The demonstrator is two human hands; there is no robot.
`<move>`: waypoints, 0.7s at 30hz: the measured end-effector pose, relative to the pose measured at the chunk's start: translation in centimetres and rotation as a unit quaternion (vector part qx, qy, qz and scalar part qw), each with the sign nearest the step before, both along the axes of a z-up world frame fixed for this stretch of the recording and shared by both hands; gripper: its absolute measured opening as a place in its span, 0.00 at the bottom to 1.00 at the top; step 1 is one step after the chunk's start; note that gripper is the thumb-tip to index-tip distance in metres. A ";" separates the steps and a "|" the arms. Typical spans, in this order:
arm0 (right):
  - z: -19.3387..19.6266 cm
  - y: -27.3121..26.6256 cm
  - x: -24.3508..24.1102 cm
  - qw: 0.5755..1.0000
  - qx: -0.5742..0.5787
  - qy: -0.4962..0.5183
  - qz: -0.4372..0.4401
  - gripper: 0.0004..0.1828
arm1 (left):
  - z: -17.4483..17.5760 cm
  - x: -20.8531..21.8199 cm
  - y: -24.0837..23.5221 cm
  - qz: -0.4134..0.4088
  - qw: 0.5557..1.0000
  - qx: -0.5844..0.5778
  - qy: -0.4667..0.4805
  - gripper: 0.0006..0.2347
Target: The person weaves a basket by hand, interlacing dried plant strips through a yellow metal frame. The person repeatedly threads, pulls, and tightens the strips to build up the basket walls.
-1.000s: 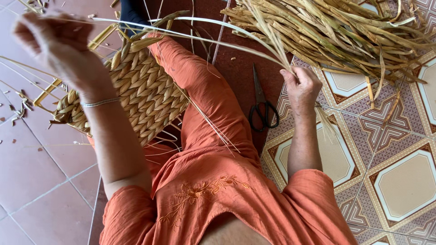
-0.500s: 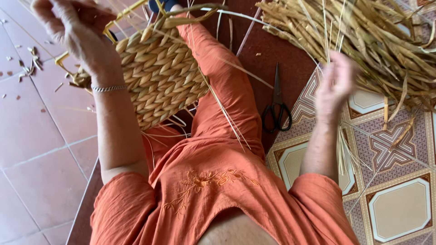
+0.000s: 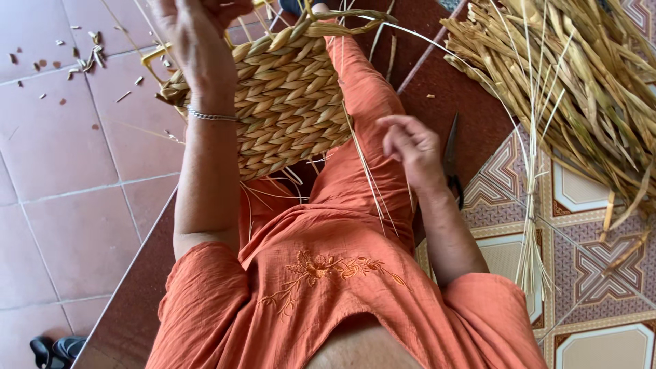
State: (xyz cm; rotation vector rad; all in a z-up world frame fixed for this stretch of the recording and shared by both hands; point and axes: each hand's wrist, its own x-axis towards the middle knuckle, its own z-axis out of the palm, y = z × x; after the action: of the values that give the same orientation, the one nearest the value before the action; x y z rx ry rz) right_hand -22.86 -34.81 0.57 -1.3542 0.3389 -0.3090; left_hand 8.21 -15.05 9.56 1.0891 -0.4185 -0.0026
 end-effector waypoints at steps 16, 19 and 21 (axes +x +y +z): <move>-4.3 -5.6 2.7 0.938 0.322 -0.031 -0.127 0.09 | -9.1 -4.4 -13.7 0.088 0.352 0.721 -0.591 0.07; -4.7 -6.1 2.1 0.930 0.330 -0.046 -0.155 0.08 | -9.1 -3.9 -14.5 0.080 0.315 0.748 -0.579 0.08; -5.0 -6.4 1.4 0.932 0.310 -0.074 -0.175 0.07 | -8.1 -4.1 -13.9 0.076 0.363 0.716 -0.592 0.06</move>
State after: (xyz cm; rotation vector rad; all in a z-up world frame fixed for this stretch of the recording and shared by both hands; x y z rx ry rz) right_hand -21.42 -41.23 -4.39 -0.6383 0.5026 -0.5458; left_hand 4.15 -28.91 1.43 2.8518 -1.8760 0.8045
